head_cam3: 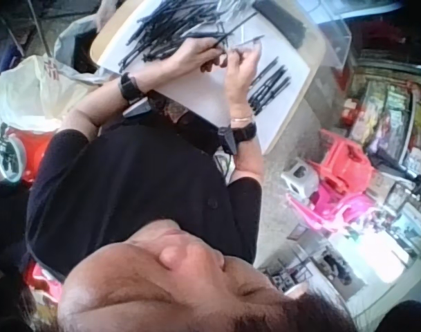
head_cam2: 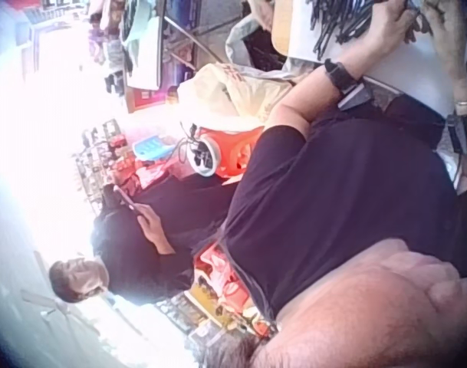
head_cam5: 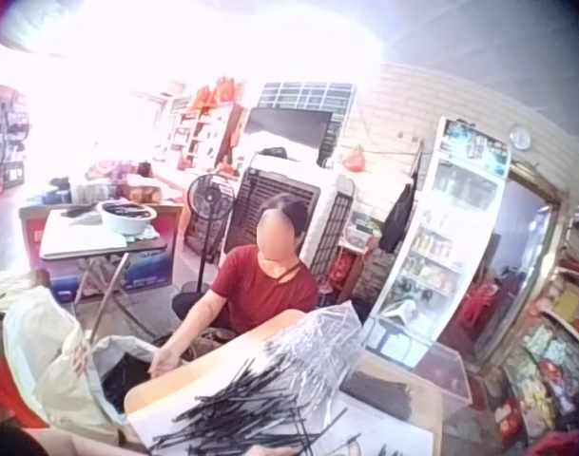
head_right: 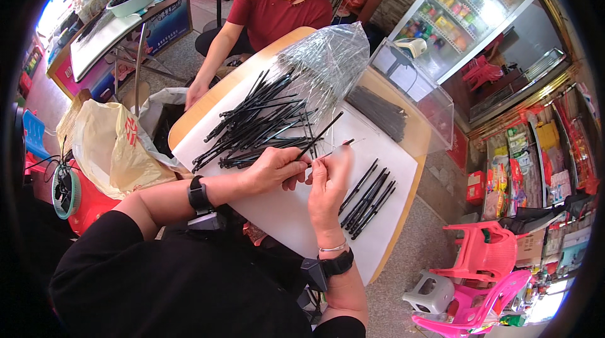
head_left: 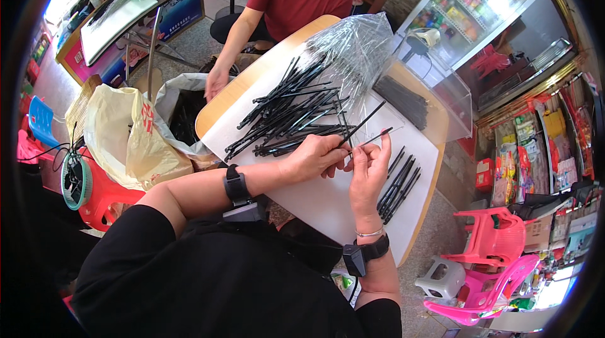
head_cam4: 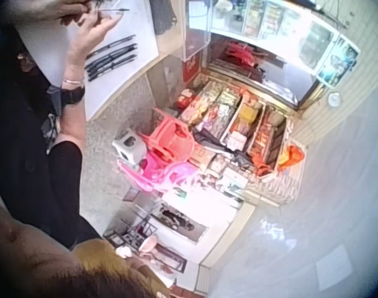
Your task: Organizing and sorting black zip ties or similar thin plastic rods on a workspace.
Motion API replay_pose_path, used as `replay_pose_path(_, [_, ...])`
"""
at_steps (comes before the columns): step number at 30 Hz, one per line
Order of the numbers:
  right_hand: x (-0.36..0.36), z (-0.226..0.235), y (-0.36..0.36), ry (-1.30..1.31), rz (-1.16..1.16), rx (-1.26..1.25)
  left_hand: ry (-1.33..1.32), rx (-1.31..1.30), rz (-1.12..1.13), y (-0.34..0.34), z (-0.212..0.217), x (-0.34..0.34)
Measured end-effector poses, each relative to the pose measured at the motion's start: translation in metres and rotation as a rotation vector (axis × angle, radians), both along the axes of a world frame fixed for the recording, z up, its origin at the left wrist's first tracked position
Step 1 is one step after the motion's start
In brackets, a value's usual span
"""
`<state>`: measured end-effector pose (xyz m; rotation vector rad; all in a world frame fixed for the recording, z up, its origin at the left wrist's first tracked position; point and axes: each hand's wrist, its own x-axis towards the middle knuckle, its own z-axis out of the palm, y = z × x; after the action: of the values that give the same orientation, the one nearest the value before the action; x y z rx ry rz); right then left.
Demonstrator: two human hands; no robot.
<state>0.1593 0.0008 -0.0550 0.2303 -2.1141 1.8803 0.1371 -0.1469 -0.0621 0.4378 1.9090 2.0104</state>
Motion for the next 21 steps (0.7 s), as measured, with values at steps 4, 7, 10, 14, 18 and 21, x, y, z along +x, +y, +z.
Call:
replay_pose_path(4, [0.0008,-0.0046,0.0020,0.033,-0.006,0.123,0.046,-0.035,0.017,0.0001,0.0028,0.0032])
replay_pose_path(7, [0.0012,-0.0055,-0.0006,0.074,-0.035,0.190,0.086,-0.090,-0.005,-0.0007,0.0033,0.0038])
replay_pose_path(10, [0.0010,-0.0048,-0.0014,0.093,-0.047,0.220,0.089,-0.120,-0.028,-0.0008,0.0034,0.0038])
replay_pose_path(14, [-0.0015,-0.0067,0.0018,0.022,-0.032,0.132,0.051,-0.048,-0.067,0.0004,0.0008,0.0035])
replay_pose_path(18, [0.0002,0.0023,0.0001,-0.015,0.027,0.012,-0.053,0.059,-0.071,-0.0017,0.0019,0.0012])
replay_pose_path(21, [-0.0012,0.0029,0.0055,-0.046,0.086,0.001,-0.078,0.047,-0.037,-0.0020,0.0007,-0.0001])
